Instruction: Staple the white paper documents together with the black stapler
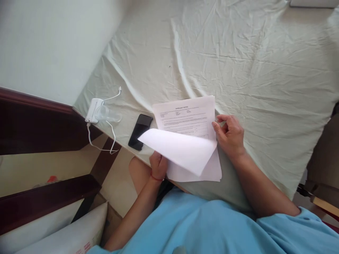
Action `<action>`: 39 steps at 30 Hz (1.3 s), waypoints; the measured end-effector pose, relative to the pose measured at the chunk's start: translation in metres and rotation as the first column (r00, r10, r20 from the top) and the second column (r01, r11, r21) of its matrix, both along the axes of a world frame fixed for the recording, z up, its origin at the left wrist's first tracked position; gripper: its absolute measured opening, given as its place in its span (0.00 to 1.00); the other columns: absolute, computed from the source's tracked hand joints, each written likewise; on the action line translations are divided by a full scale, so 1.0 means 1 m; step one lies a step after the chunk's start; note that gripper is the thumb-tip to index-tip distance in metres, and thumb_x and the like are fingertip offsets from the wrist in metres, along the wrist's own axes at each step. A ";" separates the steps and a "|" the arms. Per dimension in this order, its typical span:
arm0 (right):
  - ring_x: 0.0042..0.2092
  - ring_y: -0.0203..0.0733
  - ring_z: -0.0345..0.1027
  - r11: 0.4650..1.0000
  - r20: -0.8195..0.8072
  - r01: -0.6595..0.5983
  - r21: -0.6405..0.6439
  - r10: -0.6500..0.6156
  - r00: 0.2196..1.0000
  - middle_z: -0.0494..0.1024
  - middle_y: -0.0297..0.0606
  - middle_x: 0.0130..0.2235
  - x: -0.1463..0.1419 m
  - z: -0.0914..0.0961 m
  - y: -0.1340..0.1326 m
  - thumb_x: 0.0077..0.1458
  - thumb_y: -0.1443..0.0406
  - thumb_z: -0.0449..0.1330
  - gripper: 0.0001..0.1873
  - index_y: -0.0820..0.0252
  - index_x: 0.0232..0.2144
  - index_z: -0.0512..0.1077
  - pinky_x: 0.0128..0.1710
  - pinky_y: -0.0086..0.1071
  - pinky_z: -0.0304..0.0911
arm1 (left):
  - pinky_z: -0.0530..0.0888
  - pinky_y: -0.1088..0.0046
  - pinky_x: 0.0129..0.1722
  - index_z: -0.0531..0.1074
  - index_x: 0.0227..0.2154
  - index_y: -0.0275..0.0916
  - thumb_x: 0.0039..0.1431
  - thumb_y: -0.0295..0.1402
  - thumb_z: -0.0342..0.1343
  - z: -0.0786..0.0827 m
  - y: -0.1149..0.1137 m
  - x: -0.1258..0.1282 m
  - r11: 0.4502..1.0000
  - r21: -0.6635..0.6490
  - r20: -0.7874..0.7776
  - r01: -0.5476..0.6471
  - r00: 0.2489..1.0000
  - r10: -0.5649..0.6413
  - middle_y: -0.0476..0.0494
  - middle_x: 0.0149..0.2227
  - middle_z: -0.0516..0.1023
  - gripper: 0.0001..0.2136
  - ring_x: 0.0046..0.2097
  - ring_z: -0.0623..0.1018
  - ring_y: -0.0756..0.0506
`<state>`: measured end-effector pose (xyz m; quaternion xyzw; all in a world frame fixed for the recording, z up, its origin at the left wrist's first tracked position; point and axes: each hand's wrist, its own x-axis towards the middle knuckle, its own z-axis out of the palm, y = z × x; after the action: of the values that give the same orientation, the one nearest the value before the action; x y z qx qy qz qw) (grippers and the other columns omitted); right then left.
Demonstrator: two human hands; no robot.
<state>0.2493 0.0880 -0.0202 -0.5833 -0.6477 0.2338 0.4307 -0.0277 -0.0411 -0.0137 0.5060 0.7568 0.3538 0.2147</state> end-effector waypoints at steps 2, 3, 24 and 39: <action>0.28 0.41 0.64 0.999 0.029 -0.037 -0.036 0.038 0.999 0.81 0.38 0.37 -0.001 -0.001 0.001 0.61 0.55 0.65 0.12 0.53 0.44 0.77 0.38 0.41 0.68 | 0.64 0.71 0.30 0.66 0.29 0.43 0.68 0.40 0.51 -0.003 0.006 0.005 0.999 -0.011 -0.020 0.043 0.999 -0.044 0.51 0.24 0.71 0.12 0.28 0.69 0.47; 0.27 0.40 0.64 0.997 0.033 -0.053 -0.062 0.055 0.998 0.82 0.38 0.37 -0.001 -0.002 0.001 0.60 0.55 0.66 0.13 0.53 0.45 0.76 0.37 0.41 0.67 | 0.65 0.71 0.31 0.67 0.30 0.43 0.69 0.40 0.49 -0.004 0.006 0.006 0.998 -0.015 -0.027 0.058 0.998 -0.059 0.51 0.25 0.71 0.12 0.28 0.70 0.47; 0.26 0.38 0.62 0.997 -0.042 -0.013 0.073 0.016 0.999 0.78 0.36 0.33 -0.009 0.005 -0.011 0.65 0.58 0.63 0.07 0.52 0.35 0.77 0.31 0.38 0.62 | 0.66 0.71 0.31 0.67 0.33 0.43 0.71 0.44 0.48 -0.007 0.005 0.005 0.998 -0.027 -0.010 0.053 0.999 -0.054 0.51 0.26 0.72 0.13 0.28 0.71 0.47; 0.68 0.57 0.67 0.432 -0.921 -0.900 -0.065 0.322 0.220 0.77 0.40 0.65 0.011 0.004 -0.005 0.68 0.41 0.52 0.30 0.45 0.61 0.75 0.69 0.58 0.59 | 0.63 0.71 0.30 0.61 0.29 0.44 0.71 0.42 0.47 -0.004 0.006 0.005 0.998 -0.015 -0.085 0.063 0.994 -0.065 0.51 0.24 0.68 0.14 0.27 0.68 0.48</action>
<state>0.2602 0.0830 -0.0165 -0.1697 -0.4416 0.8223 0.3163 -0.0226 -0.0354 -0.0174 0.5433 0.7508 0.3200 0.1967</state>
